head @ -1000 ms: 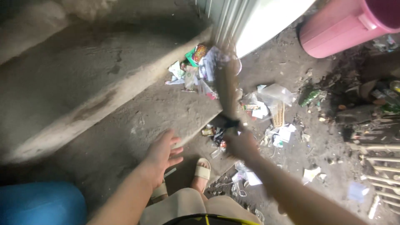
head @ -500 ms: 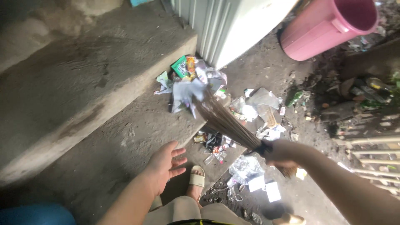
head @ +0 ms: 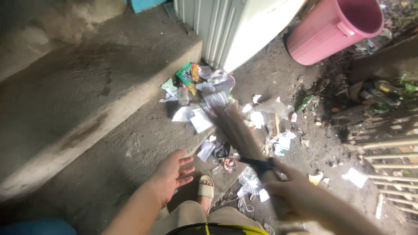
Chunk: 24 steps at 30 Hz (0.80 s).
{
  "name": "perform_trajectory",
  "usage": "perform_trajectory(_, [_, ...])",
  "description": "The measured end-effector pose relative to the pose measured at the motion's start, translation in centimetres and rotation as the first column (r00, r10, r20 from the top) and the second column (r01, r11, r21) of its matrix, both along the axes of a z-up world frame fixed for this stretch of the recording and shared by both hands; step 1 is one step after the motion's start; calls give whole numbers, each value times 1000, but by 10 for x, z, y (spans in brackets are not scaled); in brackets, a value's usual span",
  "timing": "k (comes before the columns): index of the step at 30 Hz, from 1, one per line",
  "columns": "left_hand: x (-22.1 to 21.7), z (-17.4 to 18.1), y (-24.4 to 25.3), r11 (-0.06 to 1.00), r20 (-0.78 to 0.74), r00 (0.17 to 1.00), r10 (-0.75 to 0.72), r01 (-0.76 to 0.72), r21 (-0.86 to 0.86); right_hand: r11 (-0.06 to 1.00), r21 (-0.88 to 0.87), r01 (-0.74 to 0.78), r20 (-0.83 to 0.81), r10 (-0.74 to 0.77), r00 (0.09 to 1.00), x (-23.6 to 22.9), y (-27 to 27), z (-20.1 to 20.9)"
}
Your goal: Sweeping trash and debris on an outdoor concrete floor using a broom.
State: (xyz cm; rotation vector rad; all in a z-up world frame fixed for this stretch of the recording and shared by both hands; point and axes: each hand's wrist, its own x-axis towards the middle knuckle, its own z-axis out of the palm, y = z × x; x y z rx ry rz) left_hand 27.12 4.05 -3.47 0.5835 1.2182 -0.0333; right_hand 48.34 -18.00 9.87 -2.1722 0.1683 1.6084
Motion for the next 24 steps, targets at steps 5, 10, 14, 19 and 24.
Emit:
perform_trajectory(5, [-11, -2, 4, 999, 0, 999, 36, -36, 24, 891, 387, 238, -146, -195, 970, -47, 60, -49])
perform_trajectory(10, [-28, 1, 5, 999, -11, 999, 46, -46, 30, 883, 285, 372, -147, -343, 928, -27, 75, -125])
perform_trajectory(14, [-35, -2, 9, 999, -26, 1000, 14, -14, 30, 740, 347, 576, -89, -585, 806, -4, 43, -148])
perform_trajectory(19, [-37, 3, 10, 999, 4, 1000, -1, 1, 36, 635, 410, 655, -16, -713, 701, -41, 46, -119])
perform_trajectory(24, [-35, 19, 5, 999, 18, 999, -39, 39, 28, 643, 503, 578, -81, -630, 772, -89, 48, -78])
